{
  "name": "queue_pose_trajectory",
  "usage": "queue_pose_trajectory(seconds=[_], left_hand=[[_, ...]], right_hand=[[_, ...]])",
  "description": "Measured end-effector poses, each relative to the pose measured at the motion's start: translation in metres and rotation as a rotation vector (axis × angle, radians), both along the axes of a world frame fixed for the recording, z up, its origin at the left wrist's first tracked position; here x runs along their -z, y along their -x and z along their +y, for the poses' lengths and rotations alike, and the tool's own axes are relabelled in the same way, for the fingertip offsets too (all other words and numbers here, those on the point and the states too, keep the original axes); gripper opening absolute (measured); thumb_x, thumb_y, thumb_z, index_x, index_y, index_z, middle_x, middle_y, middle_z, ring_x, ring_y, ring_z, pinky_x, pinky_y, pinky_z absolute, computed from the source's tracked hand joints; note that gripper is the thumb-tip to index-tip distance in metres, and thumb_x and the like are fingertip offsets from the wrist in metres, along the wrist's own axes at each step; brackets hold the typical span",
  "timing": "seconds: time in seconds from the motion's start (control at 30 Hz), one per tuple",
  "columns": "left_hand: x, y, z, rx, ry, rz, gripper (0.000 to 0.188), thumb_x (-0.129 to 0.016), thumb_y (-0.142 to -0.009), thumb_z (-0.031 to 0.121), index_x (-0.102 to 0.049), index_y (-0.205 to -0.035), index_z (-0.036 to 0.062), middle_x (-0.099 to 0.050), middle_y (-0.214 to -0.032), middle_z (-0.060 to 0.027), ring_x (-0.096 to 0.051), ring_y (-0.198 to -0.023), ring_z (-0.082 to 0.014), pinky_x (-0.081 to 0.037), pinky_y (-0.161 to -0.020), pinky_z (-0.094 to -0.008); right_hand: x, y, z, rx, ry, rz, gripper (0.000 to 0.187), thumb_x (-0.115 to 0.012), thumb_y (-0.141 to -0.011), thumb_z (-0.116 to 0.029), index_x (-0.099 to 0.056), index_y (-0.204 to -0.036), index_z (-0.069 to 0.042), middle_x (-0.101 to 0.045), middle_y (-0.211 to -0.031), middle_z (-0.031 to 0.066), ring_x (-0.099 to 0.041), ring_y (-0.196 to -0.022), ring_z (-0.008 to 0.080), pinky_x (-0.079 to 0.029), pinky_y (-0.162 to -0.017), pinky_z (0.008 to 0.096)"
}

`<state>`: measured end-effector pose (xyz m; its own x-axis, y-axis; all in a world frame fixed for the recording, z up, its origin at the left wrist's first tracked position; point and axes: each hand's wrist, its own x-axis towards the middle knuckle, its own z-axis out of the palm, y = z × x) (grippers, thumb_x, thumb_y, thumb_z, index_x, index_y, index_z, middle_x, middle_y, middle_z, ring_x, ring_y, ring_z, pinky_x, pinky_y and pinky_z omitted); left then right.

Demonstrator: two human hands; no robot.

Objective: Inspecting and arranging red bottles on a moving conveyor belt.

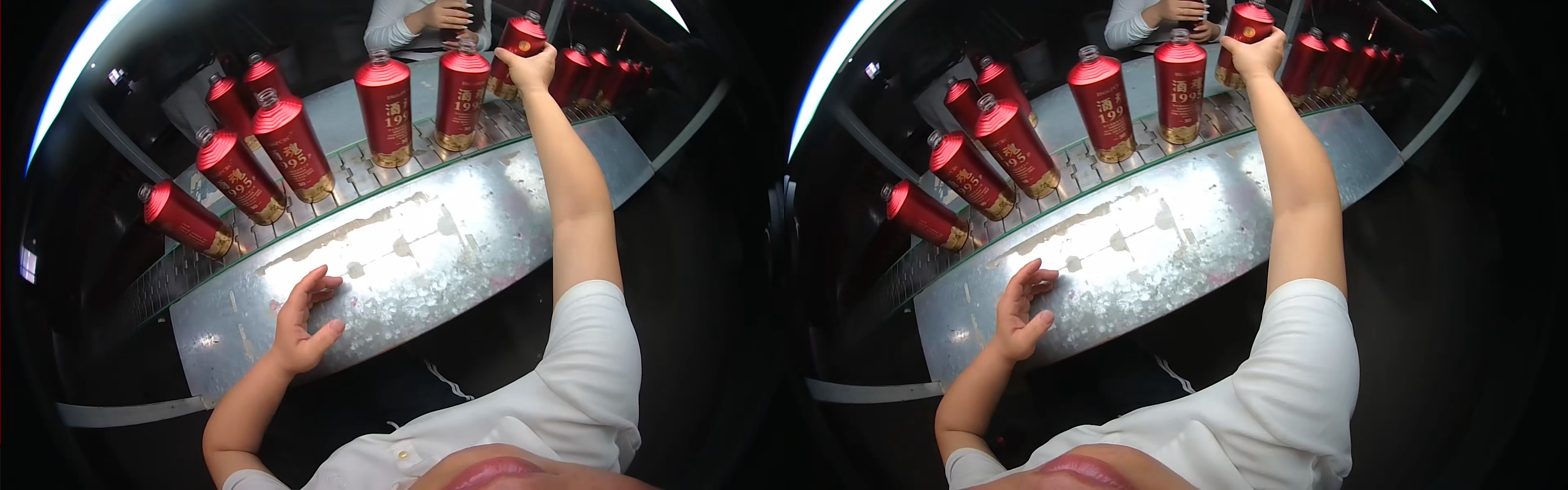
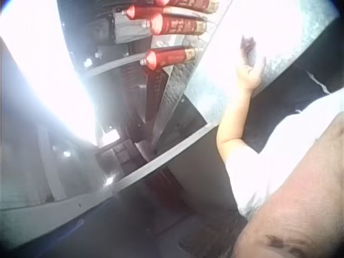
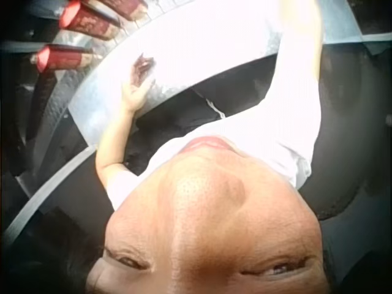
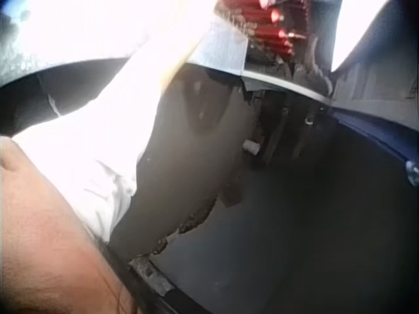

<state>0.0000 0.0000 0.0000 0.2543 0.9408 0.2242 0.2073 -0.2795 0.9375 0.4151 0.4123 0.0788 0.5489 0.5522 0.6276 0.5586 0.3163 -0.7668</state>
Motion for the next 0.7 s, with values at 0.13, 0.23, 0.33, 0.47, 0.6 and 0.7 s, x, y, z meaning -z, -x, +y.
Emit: queue_pose_trajectory(seconds=[0.13,0.23,0.33,0.47,0.6,0.7], left_hand=[[-0.003,0.022,-0.013,0.011,-0.011,-0.001,0.09,-0.077,-0.08,0.015,-0.032,-0.156,-0.0006,-0.056,-0.138,-0.0176,-0.053,-0.132,-0.0272,-0.039,-0.113,-0.0409],[-0.001,0.038,-0.02,0.029,-0.012,-0.052,0.092,-0.079,-0.077,0.013,-0.034,-0.155,-0.0021,-0.057,-0.138,-0.0186,-0.054,-0.132,-0.0277,-0.039,-0.113,-0.0407],[-0.003,0.051,-0.028,0.066,-0.06,0.034,0.093,-0.08,-0.075,0.012,-0.035,-0.154,-0.0042,-0.059,-0.137,-0.0203,-0.056,-0.13,-0.0281,-0.039,-0.114,-0.0404],[0.003,0.064,-0.028,0.091,-0.04,-0.012,0.095,-0.077,-0.075,0.017,-0.031,-0.155,-0.0025,-0.057,-0.138,-0.0204,-0.054,-0.13,-0.0288,-0.037,-0.114,-0.0423],[0.001,0.083,-0.041,0.046,0.0,-0.049,0.09,-0.073,-0.076,0.012,-0.033,-0.155,-0.0027,-0.057,-0.137,-0.0196,-0.054,-0.131,-0.0282,-0.037,-0.115,-0.042],[-0.014,0.095,-0.055,-0.001,-0.003,-0.011,0.082,-0.071,-0.076,0.007,-0.039,-0.151,-0.0016,-0.061,-0.132,-0.0174,-0.057,-0.128,-0.0266,-0.04,-0.114,-0.0406]], right_hand=[[0.028,0.021,0.041,0.046,0.101,-0.044,0.095,-0.096,-0.055,-0.042,-0.051,-0.128,-0.001,-0.066,-0.124,0.0214,-0.063,-0.117,0.0389,-0.05,-0.102,0.0446],[0.044,0.029,0.066,0.042,0.093,-0.062,0.086,-0.092,-0.064,-0.046,-0.053,-0.127,-0.002,-0.065,-0.125,0.0227,-0.061,-0.118,0.0431,-0.048,-0.103,0.0476],[0.052,0.037,0.077,-0.002,0.101,-0.084,0.09,-0.092,-0.063,-0.047,-0.052,-0.129,-0.001,-0.064,-0.124,0.0245,-0.061,-0.118,0.0422,-0.047,-0.104,0.048],[0.067,0.014,0.078,0.198,0.037,-0.169,0.103,-0.097,-0.057,-0.048,-0.051,-0.135,0.002,-0.063,-0.127,0.025,-0.063,-0.117,0.0389,-0.051,-0.102,0.0442],[0.064,0.033,-0.003,0.044,-0.05,0.076,0.065,-0.083,-0.084,-0.031,-0.051,-0.131,0.002,-0.063,-0.123,0.0182,-0.058,-0.118,0.0303,-0.046,-0.104,0.0435],[0.04,0.062,-0.098,-0.296,-0.446,0.481,0.037,-0.077,-0.091,-0.012,-0.054,-0.117,0.001,-0.061,-0.102,0.005,-0.058,-0.088,0.0106,-0.05,-0.083,0.0236]])
